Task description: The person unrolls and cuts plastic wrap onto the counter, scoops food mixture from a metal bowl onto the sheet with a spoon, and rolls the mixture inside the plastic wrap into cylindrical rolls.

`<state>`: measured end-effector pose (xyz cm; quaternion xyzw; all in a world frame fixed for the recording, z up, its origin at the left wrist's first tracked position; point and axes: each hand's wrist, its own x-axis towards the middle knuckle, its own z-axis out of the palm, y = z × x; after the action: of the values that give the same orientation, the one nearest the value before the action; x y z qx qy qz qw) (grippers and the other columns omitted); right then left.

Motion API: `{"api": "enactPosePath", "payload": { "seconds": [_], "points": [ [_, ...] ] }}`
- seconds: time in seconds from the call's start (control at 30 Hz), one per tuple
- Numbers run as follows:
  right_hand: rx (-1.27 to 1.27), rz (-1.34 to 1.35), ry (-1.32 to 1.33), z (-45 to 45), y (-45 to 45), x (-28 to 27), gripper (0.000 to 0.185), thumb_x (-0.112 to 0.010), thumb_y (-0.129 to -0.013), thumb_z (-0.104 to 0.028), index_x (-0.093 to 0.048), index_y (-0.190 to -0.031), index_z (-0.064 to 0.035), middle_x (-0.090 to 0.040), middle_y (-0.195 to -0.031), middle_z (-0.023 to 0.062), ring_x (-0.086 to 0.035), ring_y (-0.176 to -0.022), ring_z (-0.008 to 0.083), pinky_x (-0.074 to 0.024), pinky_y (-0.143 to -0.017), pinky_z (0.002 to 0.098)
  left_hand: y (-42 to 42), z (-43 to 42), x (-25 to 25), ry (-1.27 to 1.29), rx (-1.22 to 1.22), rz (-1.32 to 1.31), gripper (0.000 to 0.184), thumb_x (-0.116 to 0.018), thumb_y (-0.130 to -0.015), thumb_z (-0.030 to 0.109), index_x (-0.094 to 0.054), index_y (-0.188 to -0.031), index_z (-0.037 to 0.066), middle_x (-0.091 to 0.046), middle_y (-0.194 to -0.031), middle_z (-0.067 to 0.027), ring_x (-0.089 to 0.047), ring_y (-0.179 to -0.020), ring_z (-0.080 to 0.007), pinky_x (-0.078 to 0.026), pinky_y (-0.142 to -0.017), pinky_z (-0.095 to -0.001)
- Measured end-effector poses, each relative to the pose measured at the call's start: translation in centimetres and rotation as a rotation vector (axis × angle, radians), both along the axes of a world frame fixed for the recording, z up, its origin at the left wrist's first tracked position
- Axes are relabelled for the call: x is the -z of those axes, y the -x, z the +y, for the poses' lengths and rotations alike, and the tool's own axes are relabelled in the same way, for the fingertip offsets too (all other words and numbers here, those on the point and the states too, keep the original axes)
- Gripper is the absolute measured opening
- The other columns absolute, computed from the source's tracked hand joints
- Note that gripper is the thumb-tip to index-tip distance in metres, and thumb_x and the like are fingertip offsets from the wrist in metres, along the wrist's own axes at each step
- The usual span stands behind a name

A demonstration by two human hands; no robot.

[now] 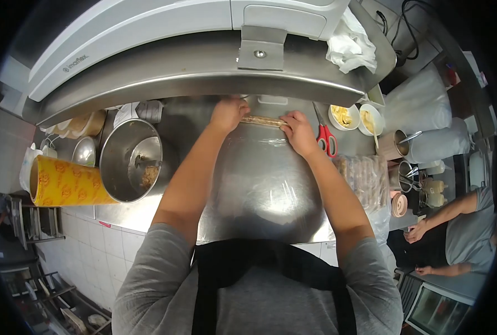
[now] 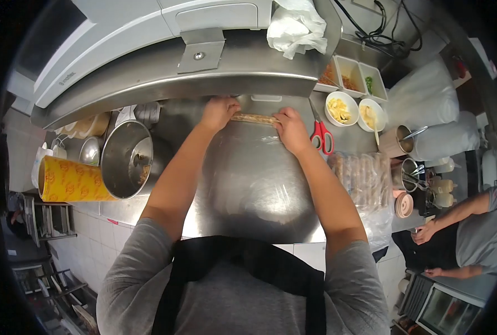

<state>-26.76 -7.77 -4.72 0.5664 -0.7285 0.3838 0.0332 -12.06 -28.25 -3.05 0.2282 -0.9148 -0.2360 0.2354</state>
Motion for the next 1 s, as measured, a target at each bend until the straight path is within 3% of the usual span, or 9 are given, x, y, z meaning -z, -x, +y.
{"api": "enactPosePath", "payload": {
  "seconds": [0.17,0.27,0.4,0.5,0.6,0.7,0.8,0.9,1.0],
  "points": [
    [0.005,-0.021,-0.039,-0.1,-0.2,-0.4,0.025,-0.069,-0.075,-0.004,-0.067,-0.101,-0.0038,-0.058,-0.1,0.0128,-0.055,-0.097,0.0335,-0.0469,-0.085,0.0408,0.4,0.1,-0.2,-0.229,-0.023,0.038,0.014,-0.072,-0.075,0.018,-0.069,-0.084,0.008,-0.067,-0.083,-0.0113,-0.065,-0.074,-0.0265,-0.051,-0.068,-0.0376],
    [0.002,0.0,-0.045,0.0,0.0,-0.1,0.024,-0.067,-0.076,-0.004,-0.067,-0.101,-0.0032,-0.058,-0.099,0.013,-0.055,-0.097,0.0339,-0.0466,-0.086,0.0413,1.0,0.6,0.4,-0.179,-0.081,0.082,0.015,-0.071,-0.077,0.013,-0.068,-0.09,0.007,-0.069,-0.078,-0.0078,-0.069,-0.071,-0.0184,-0.053,-0.067,-0.0307],
    [0.008,-0.044,-0.043,-0.1,0.1,0.3,0.023,-0.066,-0.077,-0.005,-0.067,-0.1,-0.0029,-0.058,-0.1,0.0131,-0.054,-0.098,0.0335,-0.0466,-0.088,0.0413,2.4,0.0,3.9,-0.037,-0.041,0.027,0.022,-0.074,-0.076,0.014,-0.067,-0.096,0.007,-0.069,-0.075,-0.007,-0.068,-0.067,-0.021,-0.054,-0.066,-0.0323],
    [0.025,-0.039,-0.038,0.2,-0.3,-0.3,0.025,-0.066,-0.077,-0.005,-0.066,-0.102,-0.0037,-0.059,-0.101,0.0131,-0.054,-0.099,0.0337,-0.0465,-0.088,0.0419,0.9,2.3,1.0,0.088,0.042,-0.058,0.027,-0.075,-0.075,0.014,-0.067,-0.098,0.006,-0.07,-0.083,-0.0093,-0.068,-0.071,-0.0252,-0.054,-0.068,-0.0345],
    [0.041,-0.063,-0.019,0.4,-0.4,-0.3,0.027,-0.066,-0.077,-0.005,-0.064,-0.103,-0.004,-0.059,-0.1,0.0133,-0.054,-0.098,0.034,-0.0465,-0.088,0.0425,-1.3,3.2,0.1,0.367,0.219,0.184,0.027,-0.072,-0.078,0.021,-0.066,-0.098,0.004,-0.068,-0.091,-0.0133,-0.065,-0.083,-0.0321,-0.052,-0.074,-0.0394],
    [0.037,-0.089,-0.015,0.2,-0.3,0.1,0.026,-0.066,-0.078,-0.005,-0.062,-0.103,-0.0042,-0.06,-0.102,0.0144,-0.054,-0.102,0.035,-0.0458,-0.089,0.042,-1.5,2.3,0.8,0.048,0.204,0.056,0.032,-0.073,-0.079,0.018,-0.065,-0.106,0.005,-0.068,-0.099,-0.014,-0.063,-0.095,-0.0327,-0.05,-0.083,-0.0405],
    [0.074,-0.134,0.036,-0.8,1.2,-0.1,0.022,-0.066,-0.08,-0.007,-0.062,-0.101,-0.004,-0.063,-0.098,0.0157,-0.057,-0.097,0.0356,-0.0474,-0.085,0.0412,0.6,0.3,1.2,-0.273,0.121,-0.03,0.021,-0.071,-0.081,0.006,-0.065,-0.101,0.004,-0.069,-0.096,-0.0119,-0.065,-0.09,-0.0275,-0.05,-0.084,-0.0349],
    [0.177,-0.339,-0.056,-2.4,3.1,-1.5,0.021,-0.068,-0.081,-0.011,-0.061,-0.099,-0.0031,-0.066,-0.093,0.0168,-0.062,-0.087,0.0363,-0.0491,-0.078,0.0416,3.6,-4.7,7.7,-0.212,0.115,0.058,0.018,-0.067,-0.084,0.008,-0.063,-0.102,0.003,-0.069,-0.093,-0.0114,-0.066,-0.085,-0.0249,-0.051,-0.079,-0.0329],
    [0.186,-0.249,0.017,-3.6,5.2,-0.1,0.022,-0.069,-0.081,-0.014,-0.06,-0.097,-0.0026,-0.067,-0.087,0.0174,-0.063,-0.077,0.0369,-0.0496,-0.071,0.0429,4.0,-3.3,5.9,-0.046,0.078,0.03,0.016,-0.065,-0.087,0.012,-0.063,-0.1,0.003,-0.068,-0.088,-0.0111,-0.067,-0.082,-0.0237,-0.051,-0.077,-0.0328]
  ]
}}
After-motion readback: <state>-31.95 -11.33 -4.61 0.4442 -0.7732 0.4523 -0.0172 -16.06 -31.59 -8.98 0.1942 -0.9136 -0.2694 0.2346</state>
